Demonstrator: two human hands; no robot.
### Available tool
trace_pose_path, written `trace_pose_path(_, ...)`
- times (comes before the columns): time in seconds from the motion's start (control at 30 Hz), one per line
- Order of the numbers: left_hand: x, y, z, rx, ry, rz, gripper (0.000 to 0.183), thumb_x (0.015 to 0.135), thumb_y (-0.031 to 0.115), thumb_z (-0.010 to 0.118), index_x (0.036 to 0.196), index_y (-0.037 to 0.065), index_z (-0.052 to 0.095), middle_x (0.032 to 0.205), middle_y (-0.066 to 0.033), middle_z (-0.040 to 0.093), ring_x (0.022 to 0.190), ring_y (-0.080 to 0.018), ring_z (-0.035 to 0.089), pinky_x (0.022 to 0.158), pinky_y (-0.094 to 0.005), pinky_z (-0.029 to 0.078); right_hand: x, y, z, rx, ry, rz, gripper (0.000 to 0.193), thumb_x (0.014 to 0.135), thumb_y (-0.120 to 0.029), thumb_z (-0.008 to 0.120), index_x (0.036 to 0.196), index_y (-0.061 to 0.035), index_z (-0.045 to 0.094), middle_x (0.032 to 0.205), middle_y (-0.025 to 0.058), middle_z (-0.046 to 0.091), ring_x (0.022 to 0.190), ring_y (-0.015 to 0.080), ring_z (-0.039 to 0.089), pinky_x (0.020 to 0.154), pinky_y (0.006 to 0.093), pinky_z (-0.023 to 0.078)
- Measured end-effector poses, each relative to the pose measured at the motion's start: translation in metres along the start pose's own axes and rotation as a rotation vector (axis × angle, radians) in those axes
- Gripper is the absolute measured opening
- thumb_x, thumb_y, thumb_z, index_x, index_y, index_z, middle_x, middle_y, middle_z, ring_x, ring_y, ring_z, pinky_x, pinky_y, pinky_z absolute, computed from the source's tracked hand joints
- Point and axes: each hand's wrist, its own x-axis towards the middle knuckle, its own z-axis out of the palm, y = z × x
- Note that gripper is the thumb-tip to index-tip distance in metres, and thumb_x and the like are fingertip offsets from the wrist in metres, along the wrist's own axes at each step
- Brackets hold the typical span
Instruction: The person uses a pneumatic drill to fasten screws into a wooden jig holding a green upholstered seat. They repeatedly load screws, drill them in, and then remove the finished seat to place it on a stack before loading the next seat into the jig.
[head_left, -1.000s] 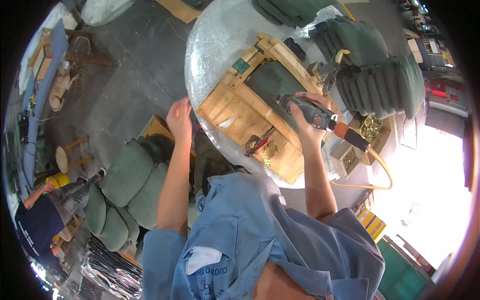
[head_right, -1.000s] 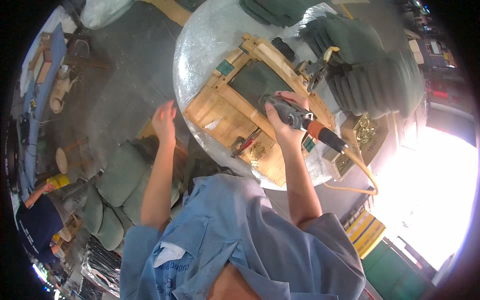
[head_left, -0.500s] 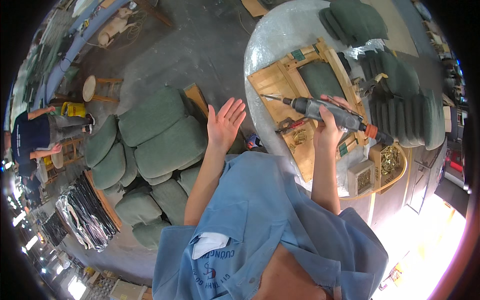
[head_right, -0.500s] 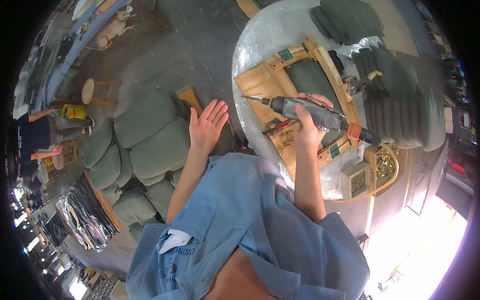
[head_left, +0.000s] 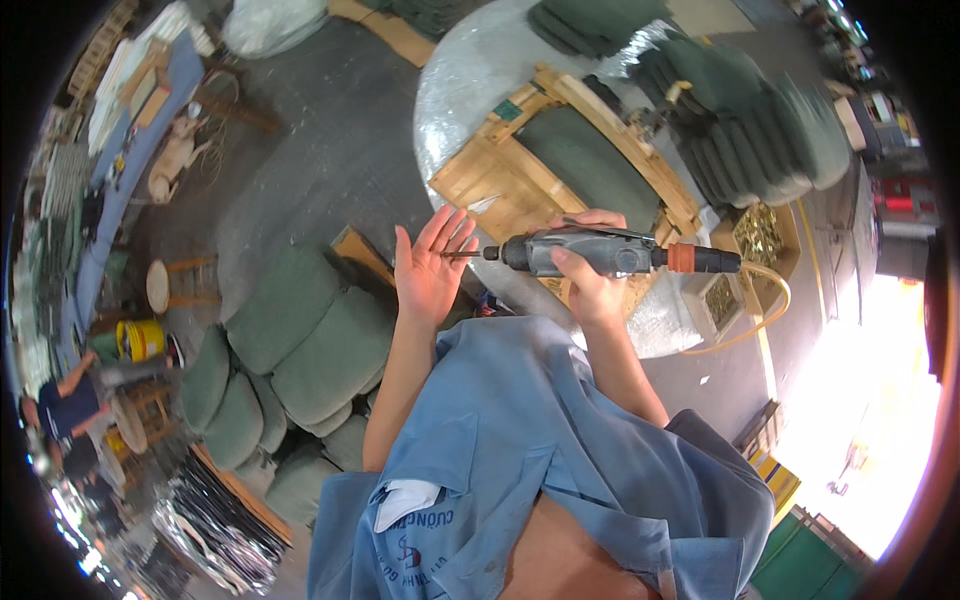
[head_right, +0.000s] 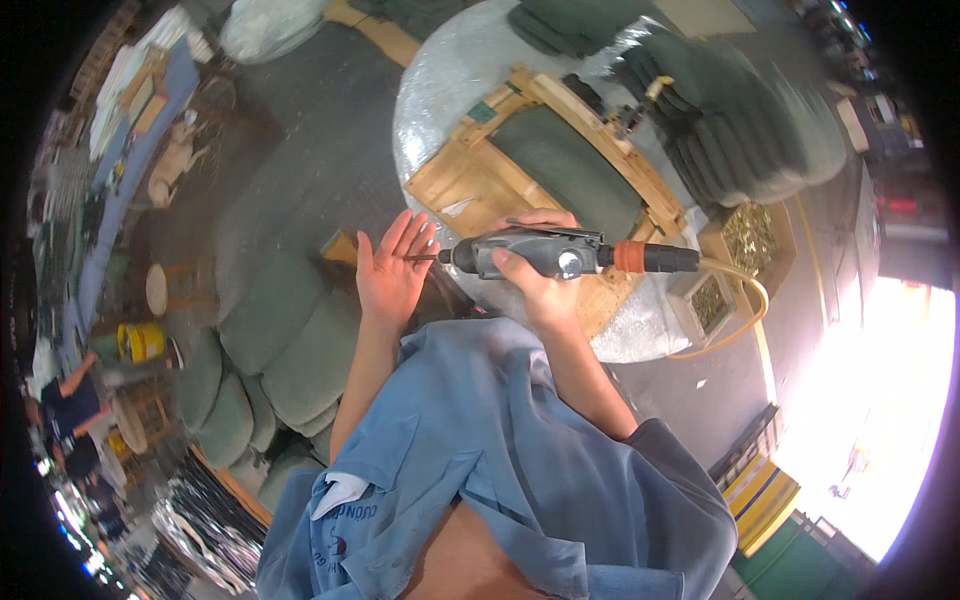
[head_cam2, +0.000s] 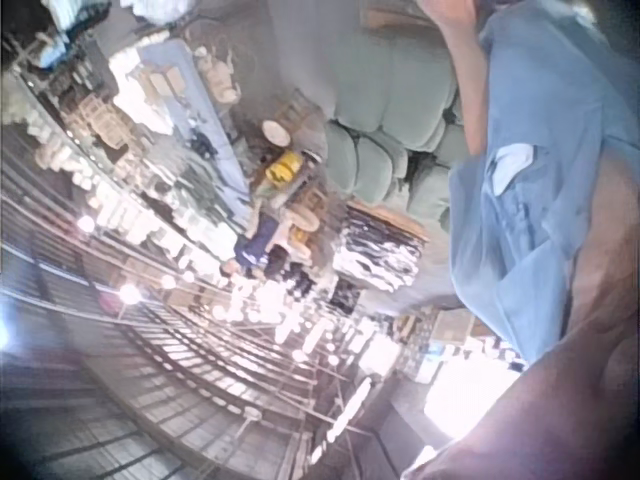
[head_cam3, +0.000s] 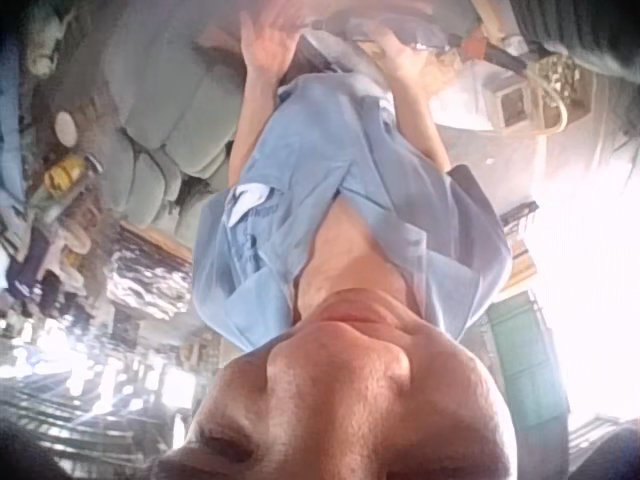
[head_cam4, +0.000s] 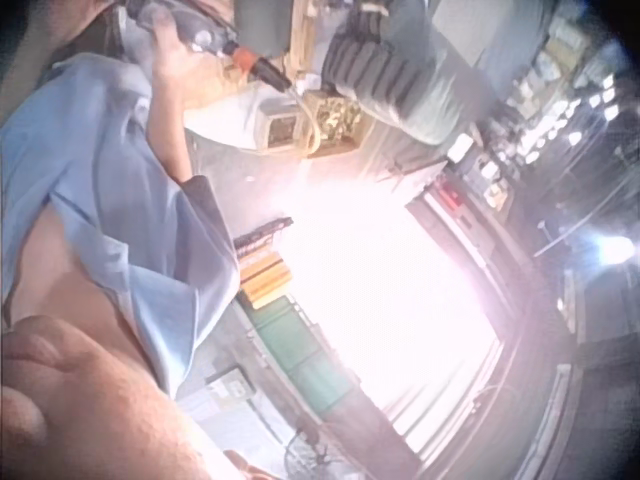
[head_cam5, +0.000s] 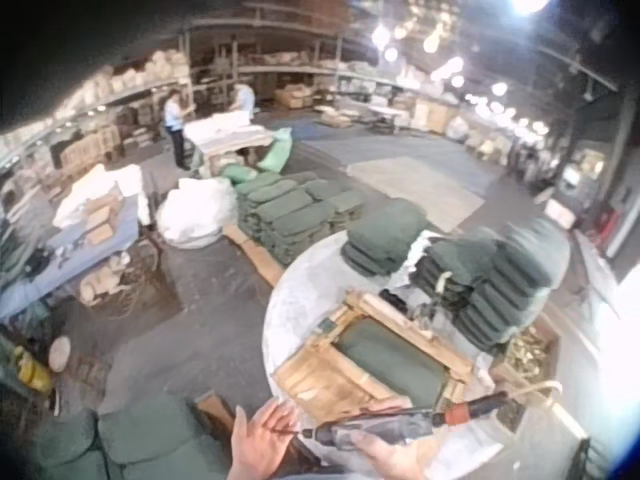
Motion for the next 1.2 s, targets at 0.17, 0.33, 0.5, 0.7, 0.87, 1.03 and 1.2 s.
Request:
trace_pose_path(0.17, 0.006, -0.014, -0.010, 0.038, -0.027, -0.139, 0.058, 0.114, 0.047, 0.042, 0.150, 0.004, 0.055, 0.143, -0.0167, 0.062, 0.132, -0.0303, 0.060, 0.111, -0.0472, 0.051, -0.024, -0.009, -0.011, 0.094, 0.094, -0.061, 0.054, 0.078, 0.001, 0.081, 0.123, -0.0034, 0.051, 0.112, 0.0180, 0.068, 0.107, 0.0301, 0.071, 0.096, 0.0448, 0.058)
trace_pose_path(0.33, 0.015, -0.029, -0.030, 0.061, -0.050, -0.351, 0.041, 0.113, 0.033, 0.051, 0.141, 0.004, 0.061, 0.123, -0.0140, 0.074, 0.110, -0.0261, 0.073, 0.095, -0.0443, 0.062, -0.042, -0.018, -0.026, 0.086, 0.224, -0.089, 0.049, 0.078, 0.004, 0.081, 0.120, -0.0034, 0.057, 0.112, 0.0153, 0.071, 0.110, 0.0255, 0.071, 0.099, 0.0428, 0.056)
trace_pose_path(0.5, 0.026, -0.046, -0.023, 0.103, -0.037, -0.462, 0.035, 0.112, 0.030, 0.053, 0.130, 0.003, 0.066, 0.118, -0.0136, 0.075, 0.100, -0.0245, 0.074, 0.088, -0.0411, 0.064, -0.057, -0.021, -0.042, 0.063, 0.341, -0.154, 0.047, 0.077, 0.005, 0.081, 0.118, -0.0028, 0.058, 0.110, 0.0162, 0.074, 0.108, 0.0243, 0.072, 0.097, 0.0423, 0.057)
trace_pose_path(0.7, 0.030, -0.052, -0.015, 0.164, -0.014, -0.537, 0.045, 0.113, 0.040, 0.051, 0.127, 0.000, 0.066, 0.112, -0.0153, 0.074, 0.097, -0.0274, 0.072, 0.087, -0.0413, 0.062, -0.066, -0.017, -0.054, 0.103, 0.417, -0.201, 0.049, 0.078, 0.008, 0.079, 0.120, -0.0026, 0.056, 0.111, 0.0174, 0.073, 0.105, 0.0269, 0.073, 0.095, 0.0422, 0.059)
trace_pose_path(0.87, 0.029, -0.053, 0.017, 0.111, -0.100, -0.513, 0.075, 0.113, 0.057, 0.035, 0.154, -0.003, 0.046, 0.149, -0.0226, 0.058, 0.135, -0.0366, 0.059, 0.103, -0.0469, 0.058, -0.068, -0.027, -0.054, 0.082, 0.423, -0.140, 0.048, 0.079, 0.007, 0.077, 0.121, -0.0030, 0.055, 0.114, 0.0186, 0.070, 0.107, 0.0282, 0.072, 0.098, 0.0433, 0.057)
trace_pose_path(1.03, 0.023, -0.049, 0.015, 0.108, -0.062, -0.440, 0.073, 0.113, 0.057, 0.033, 0.156, -0.002, 0.045, 0.148, -0.0221, 0.059, 0.135, -0.0351, 0.059, 0.102, -0.0465, 0.058, -0.058, -0.021, -0.055, 0.045, 0.359, -0.145, 0.049, 0.079, 0.006, 0.077, 0.121, -0.0026, 0.055, 0.114, 0.0190, 0.070, 0.107, 0.0282, 0.071, 0.097, 0.0431, 0.058)
trace_pose_path(1.2, 0.024, -0.054, 0.000, 0.105, 0.024, -0.398, 0.056, 0.113, 0.045, 0.046, 0.144, 0.000, 0.058, 0.128, -0.0175, 0.070, 0.118, -0.0289, 0.069, 0.095, -0.0426, 0.060, -0.046, -0.025, -0.059, 0.068, 0.353, -0.127, 0.050, 0.079, 0.006, 0.077, 0.122, -0.0029, 0.054, 0.114, 0.0191, 0.070, 0.107, 0.0316, 0.072, 0.098, 0.0452, 0.058)
